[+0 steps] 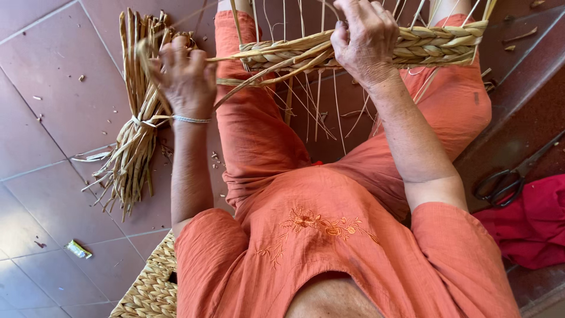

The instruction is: The person sits on the floor weaving dried seagrass strands around a bamboo frame to form a basket panel, folding and tucking strands by hand and trimming excess ends with scissors.

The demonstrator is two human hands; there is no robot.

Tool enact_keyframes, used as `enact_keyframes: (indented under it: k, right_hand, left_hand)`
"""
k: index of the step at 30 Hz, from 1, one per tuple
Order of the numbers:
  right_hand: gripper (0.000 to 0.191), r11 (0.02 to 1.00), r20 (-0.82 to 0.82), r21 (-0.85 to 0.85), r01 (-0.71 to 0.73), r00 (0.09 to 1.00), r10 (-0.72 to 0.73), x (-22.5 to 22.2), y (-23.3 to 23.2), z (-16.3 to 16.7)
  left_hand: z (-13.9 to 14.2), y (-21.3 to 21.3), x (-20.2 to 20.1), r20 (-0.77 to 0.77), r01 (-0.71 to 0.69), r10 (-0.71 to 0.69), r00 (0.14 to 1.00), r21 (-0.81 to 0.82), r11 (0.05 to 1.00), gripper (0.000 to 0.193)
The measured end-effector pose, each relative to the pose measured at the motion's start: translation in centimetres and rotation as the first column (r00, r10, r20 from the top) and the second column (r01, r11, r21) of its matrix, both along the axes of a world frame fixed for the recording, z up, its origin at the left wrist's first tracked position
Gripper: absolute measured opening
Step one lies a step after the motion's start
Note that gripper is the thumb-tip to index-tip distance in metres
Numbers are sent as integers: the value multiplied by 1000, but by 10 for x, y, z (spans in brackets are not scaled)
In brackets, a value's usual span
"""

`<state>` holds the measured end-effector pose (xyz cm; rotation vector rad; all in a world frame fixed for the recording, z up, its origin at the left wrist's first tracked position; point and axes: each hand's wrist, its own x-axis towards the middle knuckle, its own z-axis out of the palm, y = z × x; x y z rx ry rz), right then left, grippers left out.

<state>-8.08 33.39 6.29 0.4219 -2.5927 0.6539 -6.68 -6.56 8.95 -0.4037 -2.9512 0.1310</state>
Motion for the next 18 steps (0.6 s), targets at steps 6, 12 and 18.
enact_keyframes:
  k: [6, 12, 18]
  right_hand:
    - [14, 1000, 6, -25, 19, 1000, -19, 1, 0, 4]
    - [18, 979, 106, -198, 56, 994, -36, 6, 0, 13]
    - [17, 999, -147, 27, 29, 989, -25, 1, -17, 5]
  left_hand:
    - [-31, -58, -17, 293, -310, 248, 923, 185, 933, 32]
    - [17, -85, -14, 227, -251, 225, 948, 93, 963, 83]
    - [38, 39, 13, 195, 98, -217, 956, 488, 867, 42]
